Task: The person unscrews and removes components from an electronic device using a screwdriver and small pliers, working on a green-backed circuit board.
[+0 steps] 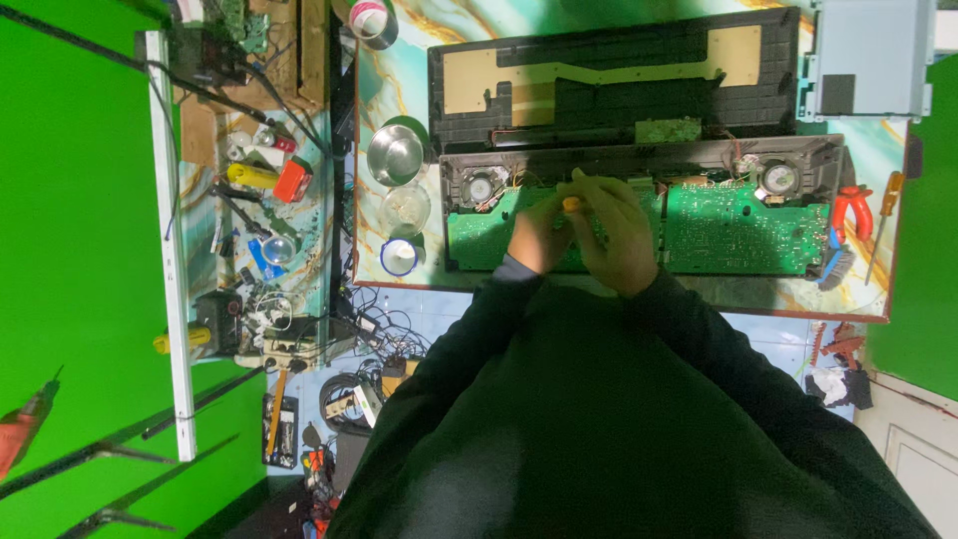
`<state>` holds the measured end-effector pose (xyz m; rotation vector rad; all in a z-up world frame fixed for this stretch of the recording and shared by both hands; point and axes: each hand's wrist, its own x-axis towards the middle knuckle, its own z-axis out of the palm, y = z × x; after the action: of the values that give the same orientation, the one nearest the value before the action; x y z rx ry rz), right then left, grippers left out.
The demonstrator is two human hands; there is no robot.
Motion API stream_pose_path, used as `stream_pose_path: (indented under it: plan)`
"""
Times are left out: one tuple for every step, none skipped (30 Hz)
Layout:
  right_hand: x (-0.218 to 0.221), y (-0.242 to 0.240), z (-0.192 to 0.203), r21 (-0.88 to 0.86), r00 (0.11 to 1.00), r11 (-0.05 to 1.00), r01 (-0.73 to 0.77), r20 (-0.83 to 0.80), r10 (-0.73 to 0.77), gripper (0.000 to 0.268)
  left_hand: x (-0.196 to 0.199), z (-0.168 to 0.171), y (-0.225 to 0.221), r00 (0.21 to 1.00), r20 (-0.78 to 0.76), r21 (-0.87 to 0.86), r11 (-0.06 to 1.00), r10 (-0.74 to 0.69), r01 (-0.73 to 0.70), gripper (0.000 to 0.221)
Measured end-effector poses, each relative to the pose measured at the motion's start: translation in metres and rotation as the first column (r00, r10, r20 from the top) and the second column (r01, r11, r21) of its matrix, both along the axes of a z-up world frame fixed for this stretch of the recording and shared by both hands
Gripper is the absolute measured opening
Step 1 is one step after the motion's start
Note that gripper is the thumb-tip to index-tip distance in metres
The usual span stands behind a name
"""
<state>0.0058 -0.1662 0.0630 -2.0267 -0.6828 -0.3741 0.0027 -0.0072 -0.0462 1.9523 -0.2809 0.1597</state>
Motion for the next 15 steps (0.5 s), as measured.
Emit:
stream_pose_path:
  plan:
    - [0.0, 0.0, -0.005, 0.01, 1.0, 1.0, 0.006, -0.001, -0.006, 0.033, 0.0, -0.001, 0.001, 1.0, -0.001, 0.022, 1.0, 0.012, -0.012, 0.047]
    - [0.0, -0.002, -0.012, 0.016, 1.0, 1.0, 0.019, -0.002, -0.019, 0.031, 0.002, -0.003, 0.0, 1.0, -0.001, 0.041, 0.999, 0.015, -0.015, 0.045]
    - [0.0, -0.004, -0.023, 0.023, 0.999, 0.999, 0.032, -0.002, -0.032, 0.03, 0.003, -0.004, -0.002, 1.0, -0.001, 0.061, 0.998, 0.019, -0.019, 0.044]
    - [0.002, -0.006, -0.035, 0.102, 0.991, 0.992, 0.069, -0.118, -0.057, 0.029, 0.005, -0.005, -0.002, 0.999, 0.027, 0.068, 0.997, 0.023, -0.025, 0.035]
    - [0.005, -0.008, -0.051, 0.175, 0.97, 0.978, 0.113, -0.235, -0.07, 0.028, 0.007, -0.007, -0.002, 0.998, 0.055, 0.075, 0.997, 0.027, -0.031, 0.028]
    - [0.008, -0.01, -0.069, 0.239, 0.934, 0.957, 0.165, -0.351, -0.073, 0.028, 0.007, -0.01, -0.002, 0.996, 0.081, 0.081, 0.996, 0.03, -0.037, 0.022]
    - [0.014, -0.013, -0.089, 0.075, 0.898, 0.98, 0.182, -0.419, -0.134, 0.027, 0.008, -0.014, -0.002, 0.998, -0.007, 0.145, 0.988, 0.063, -0.061, 0.021]
    - [0.025, -0.015, -0.11, -0.092, 0.858, 0.979, 0.181, -0.471, -0.202, 0.027, 0.01, -0.021, -0.003, 0.991, -0.091, 0.21, 0.975, 0.1, -0.079, 0.024]
    - [0.029, -0.016, -0.13, -0.256, 0.815, 0.953, 0.164, -0.509, -0.277, 0.027, 0.011, -0.029, -0.002, 0.975, -0.172, 0.274, 0.957, 0.141, -0.09, 0.028]
    - [0.028, -0.017, -0.147, -0.291, 0.835, 0.949, 0.121, -0.486, -0.256, 0.028, 0.014, -0.039, 0.0, 0.979, -0.161, 0.293, 0.953, 0.124, -0.072, 0.029]
    - [0.026, -0.017, -0.163, -0.327, 0.854, 0.942, 0.079, -0.465, -0.233, 0.03, 0.017, -0.05, 0.003, 0.983, -0.15, 0.312, 0.948, 0.106, -0.055, 0.032]
    - [0.024, -0.017, -0.176, -0.362, 0.87, 0.932, 0.034, -0.448, -0.206, 0.032, 0.017, -0.062, 0.007, 0.985, -0.143, 0.333, 0.942, 0.091, -0.038, 0.035]
    - [0.023, -0.014, -0.186, -0.378, 0.907, 0.924, 0.056, -0.367, -0.206, 0.033, 0.017, -0.074, 0.008, 0.994, -0.068, 0.335, 0.94, 0.089, -0.062, 0.037]
    - [0.022, -0.01, -0.194, -0.392, 0.937, 0.917, 0.078, -0.284, -0.202, 0.034, 0.017, -0.086, 0.008, 0.996, 0.006, 0.336, 0.938, 0.088, -0.085, 0.041]
    - [0.021, -0.007, -0.2, -0.403, 0.96, 0.909, 0.102, -0.199, -0.196, 0.034, 0.015, -0.095, 0.008, 0.993, 0.081, 0.336, 0.936, 0.086, -0.109, 0.047]
